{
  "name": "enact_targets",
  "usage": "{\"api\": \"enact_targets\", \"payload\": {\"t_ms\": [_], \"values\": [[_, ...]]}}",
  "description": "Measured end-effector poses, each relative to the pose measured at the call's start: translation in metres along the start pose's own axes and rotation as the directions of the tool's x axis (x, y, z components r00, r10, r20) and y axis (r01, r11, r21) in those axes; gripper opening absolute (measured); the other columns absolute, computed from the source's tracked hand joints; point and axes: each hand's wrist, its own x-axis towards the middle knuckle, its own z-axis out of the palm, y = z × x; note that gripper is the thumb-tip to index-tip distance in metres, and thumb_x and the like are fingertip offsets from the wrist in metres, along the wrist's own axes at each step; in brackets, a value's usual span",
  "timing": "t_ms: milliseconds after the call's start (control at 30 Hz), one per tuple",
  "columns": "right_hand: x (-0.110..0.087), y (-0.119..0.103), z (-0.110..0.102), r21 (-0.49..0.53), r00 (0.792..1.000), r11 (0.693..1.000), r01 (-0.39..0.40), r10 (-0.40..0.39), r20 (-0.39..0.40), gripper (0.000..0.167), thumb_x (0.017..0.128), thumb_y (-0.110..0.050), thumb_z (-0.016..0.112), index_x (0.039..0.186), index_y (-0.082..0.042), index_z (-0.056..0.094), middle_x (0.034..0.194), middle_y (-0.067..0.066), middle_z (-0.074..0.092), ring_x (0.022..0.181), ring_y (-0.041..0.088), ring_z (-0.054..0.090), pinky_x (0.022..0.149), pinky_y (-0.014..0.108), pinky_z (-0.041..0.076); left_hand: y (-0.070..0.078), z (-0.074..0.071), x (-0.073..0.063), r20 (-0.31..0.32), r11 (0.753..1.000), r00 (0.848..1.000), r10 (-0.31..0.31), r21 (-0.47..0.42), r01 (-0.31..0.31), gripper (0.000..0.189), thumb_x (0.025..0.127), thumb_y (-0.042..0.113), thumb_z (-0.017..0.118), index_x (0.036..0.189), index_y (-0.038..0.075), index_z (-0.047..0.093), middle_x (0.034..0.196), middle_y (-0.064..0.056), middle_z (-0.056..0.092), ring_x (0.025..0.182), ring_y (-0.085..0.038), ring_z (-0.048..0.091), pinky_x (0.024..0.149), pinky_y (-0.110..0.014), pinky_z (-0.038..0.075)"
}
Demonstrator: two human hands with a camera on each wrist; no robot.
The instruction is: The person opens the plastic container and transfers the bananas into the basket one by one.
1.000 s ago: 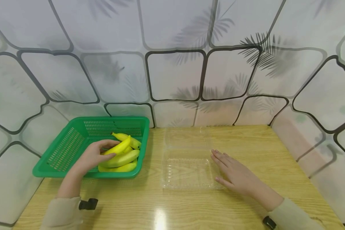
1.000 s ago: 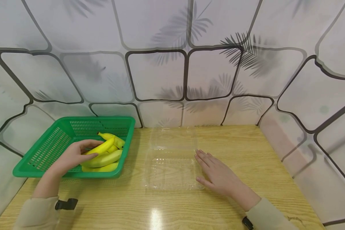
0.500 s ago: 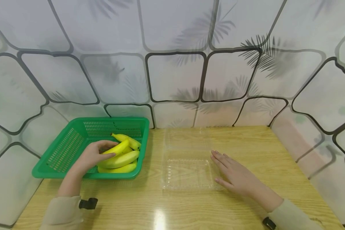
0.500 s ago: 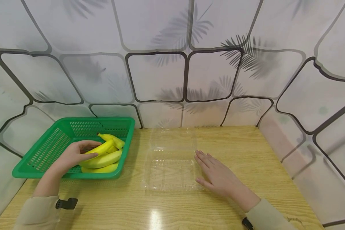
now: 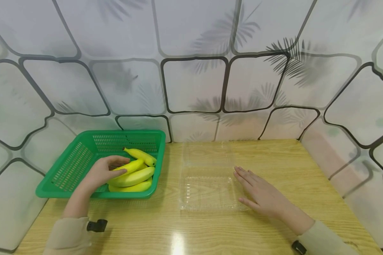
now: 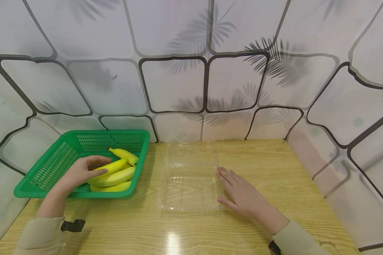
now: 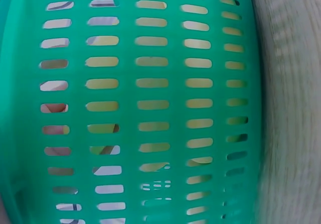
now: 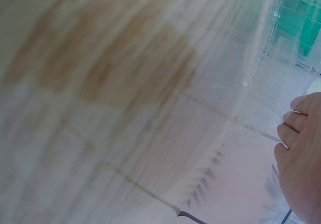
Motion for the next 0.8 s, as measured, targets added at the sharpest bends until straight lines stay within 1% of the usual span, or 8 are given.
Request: {"api": "enact_targets", "payload": {"t_ms": [67,233,300,467,567,667,700,800], "values": [[0.0002,0.0003,0.0001,-0.001,1.000,1.000,0.002,-0.002,-0.003,0.084,0.096,-0.033,0.076,0.160,0.006,0.038,0.165,0.026,0.042,0.151,0.038,0.045,0.134,0.018,-0.004,-0.0006,-0.0008,0.0000,-0.010,1.000,1.000,0.005,-0.002,-0.005,0.043,0.104,0.017,0.071,0.140,-0.005,0.064,0.140,-0.027,0.067,0.127,-0.047,0.064,0.102,-0.055,0.058],[0.0000,0.0012,0.0009,-0.009,1.000,1.000,0.012,-0.012,-0.013,0.083,0.096,-0.034,0.076,0.159,0.007,0.039,0.165,0.026,0.043,0.151,0.037,0.045,0.134,0.019,-0.004,-0.0015,-0.0032,-0.0005,-0.032,1.000,0.999,0.007,-0.007,-0.007,0.042,0.104,0.015,0.071,0.140,-0.005,0.063,0.139,-0.026,0.068,0.124,-0.044,0.066,0.095,-0.035,0.061],[-0.0002,0.0016,0.0014,-0.014,1.000,1.000,0.016,-0.016,-0.016,0.083,0.096,-0.034,0.076,0.159,0.007,0.039,0.165,0.026,0.043,0.151,0.037,0.045,0.134,0.019,-0.004,-0.0011,-0.0043,-0.0014,-0.036,1.000,0.999,0.002,-0.014,-0.003,0.042,0.103,0.015,0.071,0.140,-0.005,0.063,0.139,-0.027,0.067,0.123,-0.044,0.066,0.095,-0.035,0.062],[-0.0002,0.0014,0.0020,-0.022,1.000,1.000,0.020,-0.020,-0.015,0.084,0.096,-0.034,0.075,0.159,0.007,0.039,0.165,0.026,0.043,0.152,0.037,0.045,0.134,0.020,-0.003,0.0004,-0.0063,-0.0028,-0.048,1.000,0.999,-0.007,-0.018,0.006,0.041,0.103,0.014,0.070,0.140,-0.005,0.063,0.138,-0.028,0.067,0.122,-0.044,0.067,0.098,-0.049,0.062],[-0.0003,0.0013,0.0018,-0.025,1.000,0.999,0.023,-0.023,-0.017,0.084,0.096,-0.034,0.075,0.159,0.007,0.039,0.165,0.027,0.043,0.152,0.037,0.045,0.134,0.020,-0.003,0.0008,-0.0070,-0.0034,-0.046,1.000,0.999,-0.010,-0.022,0.009,0.040,0.103,0.013,0.070,0.139,-0.005,0.064,0.138,-0.028,0.067,0.121,-0.043,0.068,0.092,-0.035,0.063],[-0.0009,0.0018,0.0023,-0.023,0.999,0.999,0.023,-0.024,-0.024,0.082,0.098,-0.034,0.073,0.160,0.007,0.038,0.165,0.027,0.042,0.153,0.036,0.043,0.134,0.021,-0.003,0.0017,-0.0076,-0.0039,-0.042,1.000,0.999,-0.013,-0.026,0.012,0.040,0.103,0.012,0.070,0.139,-0.004,0.064,0.138,-0.028,0.067,0.120,-0.043,0.069,0.086,-0.020,0.059],[-0.0011,0.0021,0.0024,-0.022,0.999,0.999,0.024,-0.024,-0.028,0.082,0.099,-0.034,0.072,0.160,0.007,0.038,0.165,0.028,0.042,0.154,0.036,0.043,0.134,0.021,-0.003,0.0022,-0.0077,-0.0041,-0.041,1.000,0.999,-0.013,-0.028,0.012,0.040,0.103,0.011,0.070,0.139,-0.004,0.064,0.138,-0.028,0.067,0.120,-0.043,0.069,0.084,-0.017,0.057],[-0.0014,0.0027,0.0028,-0.025,0.999,0.999,0.023,-0.024,-0.037,0.080,0.100,-0.034,0.070,0.160,0.007,0.037,0.164,0.028,0.043,0.154,0.035,0.042,0.135,0.021,-0.002,0.0046,-0.0081,-0.0043,-0.043,1.000,0.999,-0.004,-0.025,0.003,0.038,0.103,0.010,0.070,0.138,-0.003,0.065,0.138,-0.026,0.068,0.119,-0.042,0.069,0.084,-0.017,0.057]]}}
